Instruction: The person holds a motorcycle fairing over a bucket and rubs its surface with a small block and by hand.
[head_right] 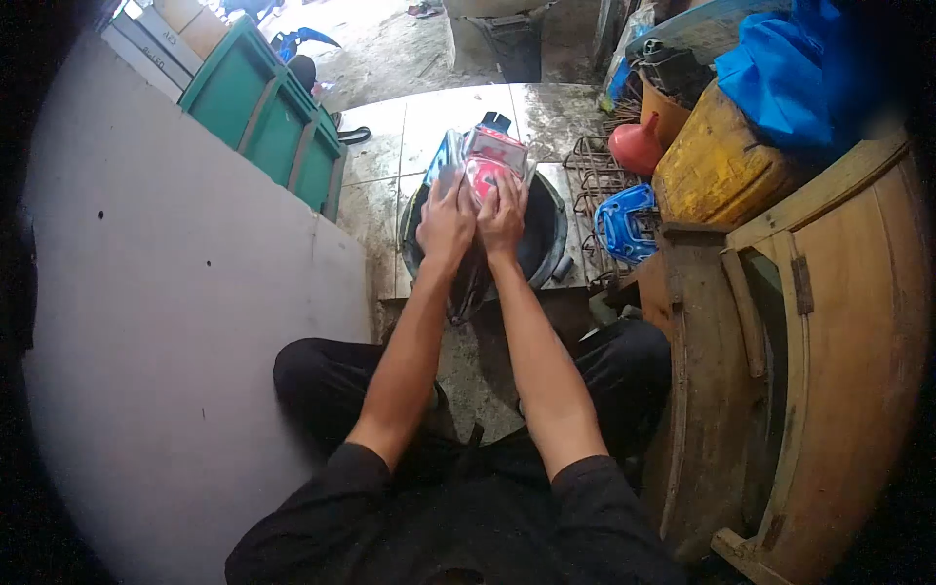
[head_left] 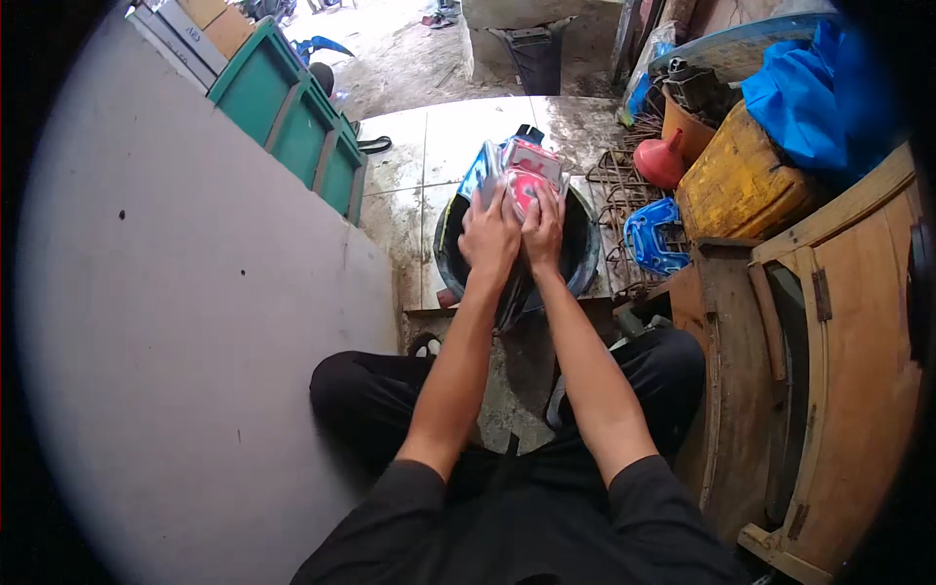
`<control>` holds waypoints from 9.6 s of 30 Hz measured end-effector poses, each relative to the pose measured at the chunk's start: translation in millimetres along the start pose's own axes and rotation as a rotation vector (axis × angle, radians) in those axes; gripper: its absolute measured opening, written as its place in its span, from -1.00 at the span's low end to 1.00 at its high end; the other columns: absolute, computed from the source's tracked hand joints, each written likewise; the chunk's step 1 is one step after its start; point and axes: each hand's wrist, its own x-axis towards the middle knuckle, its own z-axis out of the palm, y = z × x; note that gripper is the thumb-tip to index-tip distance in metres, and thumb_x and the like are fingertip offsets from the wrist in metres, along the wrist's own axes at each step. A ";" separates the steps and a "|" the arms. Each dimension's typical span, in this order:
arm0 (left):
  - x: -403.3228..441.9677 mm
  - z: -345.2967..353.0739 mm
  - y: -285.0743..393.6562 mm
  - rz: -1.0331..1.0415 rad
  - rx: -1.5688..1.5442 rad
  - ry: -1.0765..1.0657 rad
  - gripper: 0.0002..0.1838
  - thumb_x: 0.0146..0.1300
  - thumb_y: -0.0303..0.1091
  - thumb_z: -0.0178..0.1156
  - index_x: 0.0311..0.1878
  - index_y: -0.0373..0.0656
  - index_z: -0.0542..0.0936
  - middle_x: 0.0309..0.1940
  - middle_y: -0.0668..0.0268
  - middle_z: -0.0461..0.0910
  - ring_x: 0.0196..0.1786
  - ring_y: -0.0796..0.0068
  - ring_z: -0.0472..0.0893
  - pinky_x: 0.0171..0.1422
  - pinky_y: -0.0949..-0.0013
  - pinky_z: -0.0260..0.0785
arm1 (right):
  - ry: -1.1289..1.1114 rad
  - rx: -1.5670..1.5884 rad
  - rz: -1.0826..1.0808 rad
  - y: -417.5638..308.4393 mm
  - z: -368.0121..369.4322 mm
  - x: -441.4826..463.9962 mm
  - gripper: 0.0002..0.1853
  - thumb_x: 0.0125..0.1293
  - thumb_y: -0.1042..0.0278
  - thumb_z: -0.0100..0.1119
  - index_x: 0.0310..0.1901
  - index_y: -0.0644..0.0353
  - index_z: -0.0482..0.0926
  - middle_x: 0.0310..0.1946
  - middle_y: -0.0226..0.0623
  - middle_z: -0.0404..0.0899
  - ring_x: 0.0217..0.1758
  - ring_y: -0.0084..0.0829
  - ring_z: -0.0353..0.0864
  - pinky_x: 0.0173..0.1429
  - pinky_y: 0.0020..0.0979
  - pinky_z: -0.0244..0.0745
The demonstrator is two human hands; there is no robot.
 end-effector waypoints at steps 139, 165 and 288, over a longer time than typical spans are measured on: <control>-70.9 9.3 -42.0 -0.026 -0.226 -0.005 -0.50 0.54 -0.09 -0.13 0.51 0.33 0.30 0.58 0.05 0.05 0.58 -0.15 0.10 0.50 -0.42 -0.10 | 0.079 0.107 0.125 -6.6 -0.3 -0.7 -0.62 0.49 0.36 -0.23 0.17 0.37 0.47 0.21 0.08 0.48 0.35 0.05 0.38 0.47 -0.08 0.23; -27.0 12.7 -13.7 0.046 -0.082 0.036 -0.52 0.51 -0.05 -0.09 0.47 0.35 0.37 0.58 0.15 0.10 0.57 -0.11 0.13 0.50 -0.41 -0.05 | 0.103 0.122 0.070 3.7 4.3 -2.9 -0.61 0.49 0.35 -0.22 0.16 0.38 0.48 0.20 0.06 0.49 0.34 0.06 0.39 0.47 -0.07 0.22; -62.5 12.6 -6.6 0.296 0.097 0.130 -0.48 0.49 -0.24 -0.04 0.49 0.02 0.35 0.52 0.14 0.23 0.56 0.00 0.18 0.53 -0.15 0.06 | -0.136 0.152 -0.108 40.7 -8.4 -5.6 -0.56 0.56 0.32 -0.30 0.34 0.20 0.39 0.39 0.00 0.30 0.56 -0.09 0.12 0.65 0.04 -0.27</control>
